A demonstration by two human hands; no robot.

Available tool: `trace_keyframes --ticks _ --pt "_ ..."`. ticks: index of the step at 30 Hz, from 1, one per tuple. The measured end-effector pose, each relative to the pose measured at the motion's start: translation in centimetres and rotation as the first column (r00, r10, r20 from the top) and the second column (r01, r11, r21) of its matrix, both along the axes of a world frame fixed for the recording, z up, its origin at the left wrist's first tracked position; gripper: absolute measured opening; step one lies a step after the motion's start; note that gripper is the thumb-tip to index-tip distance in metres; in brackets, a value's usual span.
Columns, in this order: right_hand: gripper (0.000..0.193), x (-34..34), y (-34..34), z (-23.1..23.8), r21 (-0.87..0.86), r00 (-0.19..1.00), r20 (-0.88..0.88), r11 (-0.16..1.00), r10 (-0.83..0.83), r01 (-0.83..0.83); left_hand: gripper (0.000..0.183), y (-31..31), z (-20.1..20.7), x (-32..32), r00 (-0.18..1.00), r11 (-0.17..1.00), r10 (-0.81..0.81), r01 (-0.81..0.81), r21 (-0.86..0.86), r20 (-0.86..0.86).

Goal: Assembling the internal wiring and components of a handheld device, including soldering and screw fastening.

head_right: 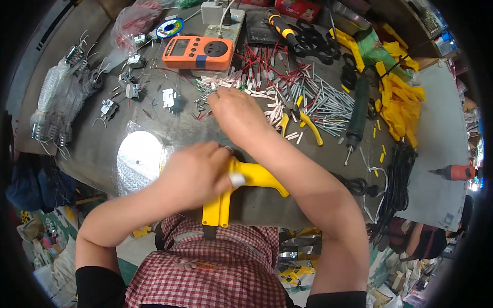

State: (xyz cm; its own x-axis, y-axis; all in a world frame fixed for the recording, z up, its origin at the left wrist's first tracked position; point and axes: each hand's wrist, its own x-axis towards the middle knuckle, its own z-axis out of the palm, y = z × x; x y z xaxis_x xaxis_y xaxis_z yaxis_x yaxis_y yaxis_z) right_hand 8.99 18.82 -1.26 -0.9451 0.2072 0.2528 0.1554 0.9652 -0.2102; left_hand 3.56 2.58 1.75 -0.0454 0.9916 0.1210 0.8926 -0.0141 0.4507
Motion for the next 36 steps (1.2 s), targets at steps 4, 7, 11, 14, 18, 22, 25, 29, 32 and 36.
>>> trace_keyframes --ticks 4,7,11,14,18,22,25,29,32,36 --pt "0.010 0.5 0.7 -0.4 -0.207 0.998 -0.025 0.977 -0.061 0.054 0.014 2.6 -2.1 -5.8 0.974 0.971 0.202 -0.185 0.151 -0.104" --pt "0.006 0.0 0.5 0.4 -0.489 1.000 -0.013 0.872 -0.022 0.013 0.017 3.1 -3.6 -7.3 0.974 0.981 0.142 -0.115 0.156 -0.176" --pt "0.006 -1.0 -0.6 -0.4 -0.137 0.999 -0.032 0.990 0.034 -0.038 0.019 3.1 -3.0 -6.9 0.960 0.985 0.157 -0.136 0.103 -0.232" --pt "0.009 -0.7 -1.6 0.4 -0.004 0.999 0.034 1.000 -0.016 0.016 0.015 3.1 -3.4 -7.1 0.959 0.981 0.151 -0.116 0.154 -0.241" --pt "0.010 1.5 -0.9 1.6 -0.179 0.992 0.080 0.978 -0.093 0.106 0.016 3.9 -3.8 -7.4 0.952 0.979 0.171 -0.136 0.149 -0.255" --pt "0.013 7.0 -4.8 6.5 -0.797 0.963 0.259 0.548 -0.073 0.256 0.017 3.2 -3.9 -8.8 0.988 0.969 0.150 -0.139 0.204 -0.038" --pt "0.014 12.0 -8.6 6.2 -0.894 0.942 0.336 0.317 0.009 0.316 0.018 1.6 -0.7 -7.7 0.974 0.967 0.099 -0.142 0.211 0.204" --pt "0.013 13.5 -10.9 6.1 -0.891 0.940 0.341 0.323 0.017 0.318 0.013 -3.9 2.1 -3.6 0.838 0.998 -0.060 0.050 0.033 0.542" --pt "0.014 13.2 -11.8 6.3 -0.816 0.937 0.348 0.479 -0.041 0.324 0.015 -7.9 1.6 -1.7 0.716 0.979 -0.054 0.176 -0.105 0.696" --pt "0.016 13.0 -12.3 6.4 -0.735 0.955 0.292 0.625 -0.058 0.263 0.016 -10.2 0.5 -0.1 0.717 0.969 0.095 0.091 -0.228 0.690"
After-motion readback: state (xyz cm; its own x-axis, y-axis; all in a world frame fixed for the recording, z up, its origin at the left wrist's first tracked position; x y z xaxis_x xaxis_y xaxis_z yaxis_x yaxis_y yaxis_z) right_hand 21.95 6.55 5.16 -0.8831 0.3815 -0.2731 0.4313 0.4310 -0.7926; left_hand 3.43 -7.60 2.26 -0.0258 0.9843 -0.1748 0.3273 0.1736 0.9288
